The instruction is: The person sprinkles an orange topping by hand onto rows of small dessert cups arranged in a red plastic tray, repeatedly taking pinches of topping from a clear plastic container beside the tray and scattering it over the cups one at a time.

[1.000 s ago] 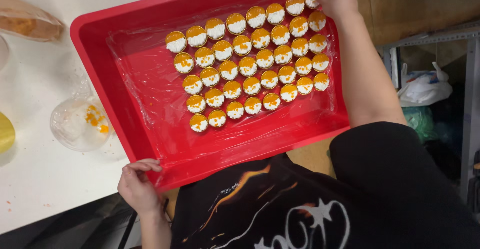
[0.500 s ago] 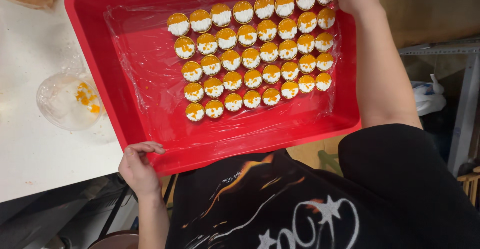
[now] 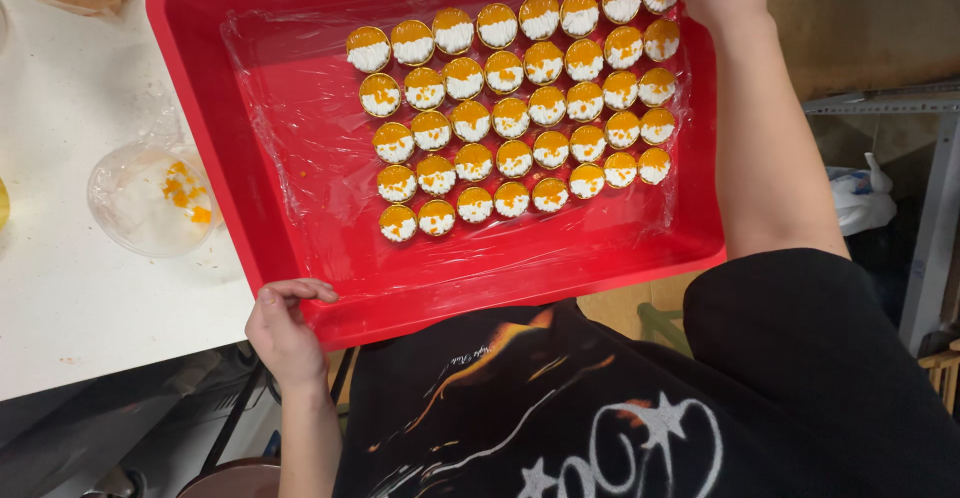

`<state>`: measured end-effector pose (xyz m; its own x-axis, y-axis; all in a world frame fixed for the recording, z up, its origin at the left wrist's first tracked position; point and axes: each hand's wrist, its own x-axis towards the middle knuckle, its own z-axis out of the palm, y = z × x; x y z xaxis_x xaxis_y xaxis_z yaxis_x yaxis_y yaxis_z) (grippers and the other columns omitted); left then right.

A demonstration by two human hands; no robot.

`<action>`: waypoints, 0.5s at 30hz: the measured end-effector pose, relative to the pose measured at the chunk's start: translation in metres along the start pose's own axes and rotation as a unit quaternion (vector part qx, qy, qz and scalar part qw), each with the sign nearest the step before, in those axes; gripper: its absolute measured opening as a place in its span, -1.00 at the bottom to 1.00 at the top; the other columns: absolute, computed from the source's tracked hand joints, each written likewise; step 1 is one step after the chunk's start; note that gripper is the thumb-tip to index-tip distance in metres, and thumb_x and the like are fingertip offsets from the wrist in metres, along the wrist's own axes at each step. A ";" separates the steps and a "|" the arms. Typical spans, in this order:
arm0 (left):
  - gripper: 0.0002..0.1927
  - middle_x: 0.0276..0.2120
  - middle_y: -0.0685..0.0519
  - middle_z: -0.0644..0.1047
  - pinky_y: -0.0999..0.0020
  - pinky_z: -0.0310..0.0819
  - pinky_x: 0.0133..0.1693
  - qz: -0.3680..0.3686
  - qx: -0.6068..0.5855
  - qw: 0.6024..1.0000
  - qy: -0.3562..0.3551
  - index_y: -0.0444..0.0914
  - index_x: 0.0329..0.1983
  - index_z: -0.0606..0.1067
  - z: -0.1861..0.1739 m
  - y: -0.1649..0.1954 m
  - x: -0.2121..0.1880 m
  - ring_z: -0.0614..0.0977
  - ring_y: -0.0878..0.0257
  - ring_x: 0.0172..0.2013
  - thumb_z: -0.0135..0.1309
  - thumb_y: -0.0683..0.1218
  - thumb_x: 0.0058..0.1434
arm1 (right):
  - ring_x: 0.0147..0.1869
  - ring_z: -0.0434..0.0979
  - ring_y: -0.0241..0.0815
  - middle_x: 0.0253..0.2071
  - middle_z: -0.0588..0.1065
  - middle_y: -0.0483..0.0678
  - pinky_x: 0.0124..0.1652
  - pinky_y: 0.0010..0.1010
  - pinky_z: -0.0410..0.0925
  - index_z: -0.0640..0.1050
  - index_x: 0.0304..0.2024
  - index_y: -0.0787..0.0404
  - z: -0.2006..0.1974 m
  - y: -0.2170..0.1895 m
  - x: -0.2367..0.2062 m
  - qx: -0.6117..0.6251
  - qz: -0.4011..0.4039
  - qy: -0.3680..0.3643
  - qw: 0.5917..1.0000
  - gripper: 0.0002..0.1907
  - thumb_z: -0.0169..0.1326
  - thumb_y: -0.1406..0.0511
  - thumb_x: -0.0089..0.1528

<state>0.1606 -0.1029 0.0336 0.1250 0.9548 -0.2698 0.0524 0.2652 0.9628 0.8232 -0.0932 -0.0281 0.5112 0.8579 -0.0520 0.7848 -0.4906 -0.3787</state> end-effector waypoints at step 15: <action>-0.52 -0.39 -0.17 0.55 0.17 0.53 -0.02 -0.010 -0.004 1.000 -0.023 -0.36 -0.30 0.39 0.007 -0.002 0.001 0.62 0.09 -0.27 -0.33 0.04 0.61 | -0.21 0.60 -0.04 -0.29 0.59 0.06 -0.15 -0.26 0.46 0.72 -0.28 0.10 0.003 -0.016 0.001 -0.036 0.013 -0.002 0.999 -0.81 0.21 0.44 0.09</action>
<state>0.1672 -0.1029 0.0310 0.1686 0.9424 -0.2889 0.0484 0.2848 0.9574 0.8105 -0.0838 -0.0247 0.5300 0.8455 -0.0649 0.7946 -0.5219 -0.3101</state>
